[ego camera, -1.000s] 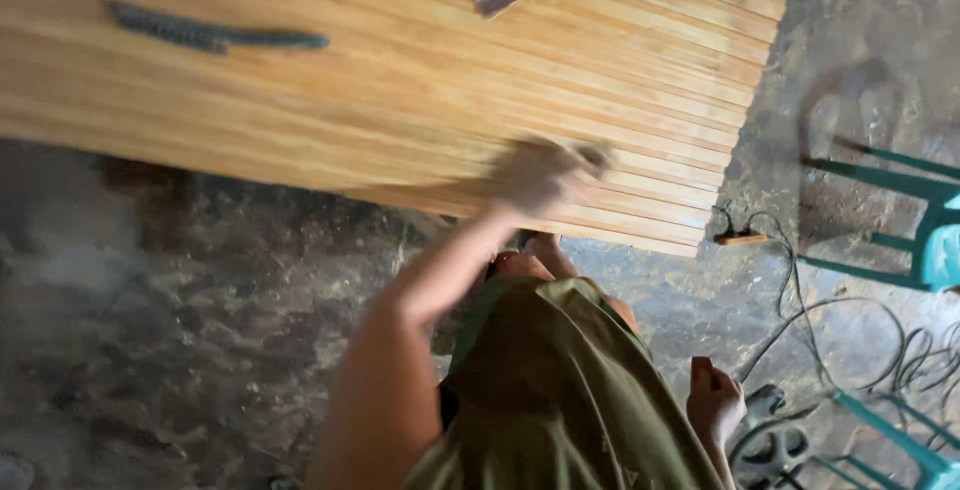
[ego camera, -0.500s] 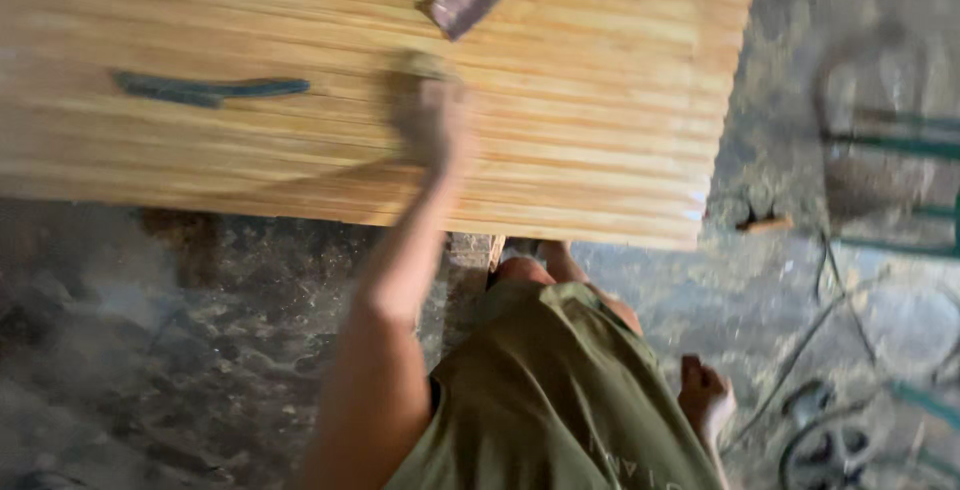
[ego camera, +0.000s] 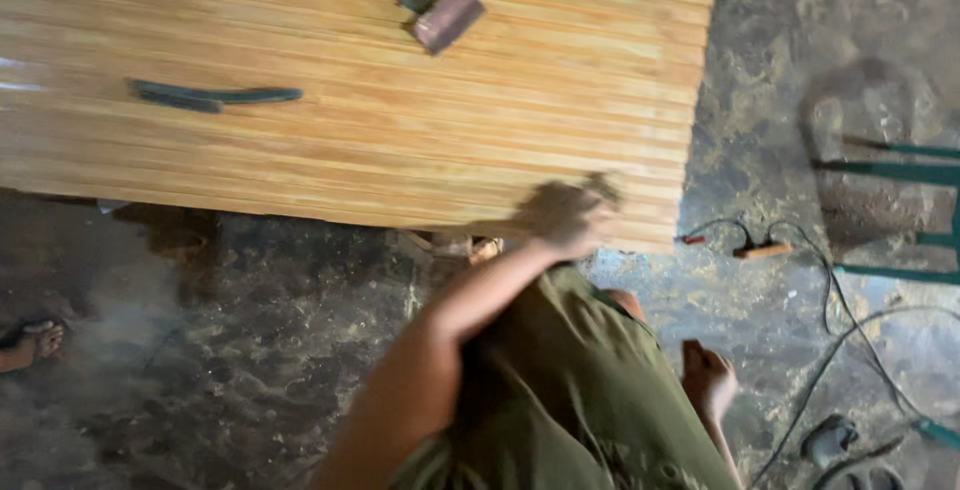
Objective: The person wipes the surface of a wooden table using a cloth held in both hands. The camera is mounted on the person's head, providing a top-down view of the table and their hands as they move the cloth back and forth across the wood.
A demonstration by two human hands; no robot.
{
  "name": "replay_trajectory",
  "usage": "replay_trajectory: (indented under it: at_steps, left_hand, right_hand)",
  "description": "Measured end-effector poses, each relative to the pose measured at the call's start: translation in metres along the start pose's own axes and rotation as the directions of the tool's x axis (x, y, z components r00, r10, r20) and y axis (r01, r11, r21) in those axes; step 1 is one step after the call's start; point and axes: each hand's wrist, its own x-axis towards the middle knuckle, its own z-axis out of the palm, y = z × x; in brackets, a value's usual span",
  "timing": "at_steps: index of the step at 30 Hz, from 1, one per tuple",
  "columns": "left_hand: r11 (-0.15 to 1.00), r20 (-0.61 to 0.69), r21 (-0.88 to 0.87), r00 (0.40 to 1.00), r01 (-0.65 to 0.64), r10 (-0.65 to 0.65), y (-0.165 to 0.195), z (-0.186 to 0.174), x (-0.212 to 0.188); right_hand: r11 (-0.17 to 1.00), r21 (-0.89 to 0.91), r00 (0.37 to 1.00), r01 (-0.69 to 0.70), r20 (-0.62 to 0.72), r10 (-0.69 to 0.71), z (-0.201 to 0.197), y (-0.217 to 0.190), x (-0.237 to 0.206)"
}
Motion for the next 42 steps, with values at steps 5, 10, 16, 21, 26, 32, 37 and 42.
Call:
replay_trajectory:
  at_steps: [5, 10, 16, 21, 26, 32, 37, 42]
  left_hand:
    - [0.973, -0.465, 0.12, 0.877, 0.197, -0.121, -0.036, -0.035, -0.079]
    - [0.783, -0.738, 0.285, 0.648, 0.552, -0.189, -0.048, -0.051, -0.133]
    - [0.819, -0.754, 0.096, 0.578, 0.566, -0.311, 0.033, 0.095, 0.037]
    - [0.968, -0.24, 0.029, 0.938, -0.249, 0.249, 0.196, 0.241, 0.146]
    - [0.704, 0.017, -0.001, 0.704, -0.71, 0.71, 0.251, 0.28, 0.134]
    - [0.954, -0.195, 0.069, 0.934, -0.291, 0.298, 0.182, 0.224, 0.132]
    - [0.999, -0.652, 0.049, 0.758, 0.019, 0.018, 0.129, 0.137, 0.089]
    - [0.813, -0.753, -0.437, 0.338, 0.385, -0.564, 0.056, 0.039, 0.038]
  right_hand:
    - [0.991, -0.103, 0.968, -0.089, 0.227, 0.11, 0.014, 0.045, 0.037]
    - [0.975, 0.18, 0.991, 0.131, -0.025, -0.129, 0.028, 0.105, 0.093]
    - [0.964, 0.211, 0.985, 0.161, 0.025, -0.17, 0.025, 0.167, 0.147]
    - [0.996, 0.092, 0.964, 0.016, 0.264, -0.04, 0.005, 0.21, 0.165]
    - [0.9, 0.343, 0.943, -0.271, 0.281, 0.177, -0.003, 0.232, 0.178]
    - [0.938, 0.299, 0.973, -0.172, 0.2, 0.115, -0.001, 0.249, 0.171]
    - [0.958, 0.23, 0.978, -0.17, 0.155, 0.136, 0.003, 0.256, 0.152]
    - [0.958, 0.178, 0.962, -0.224, 0.195, 0.189, -0.005, 0.257, 0.14]
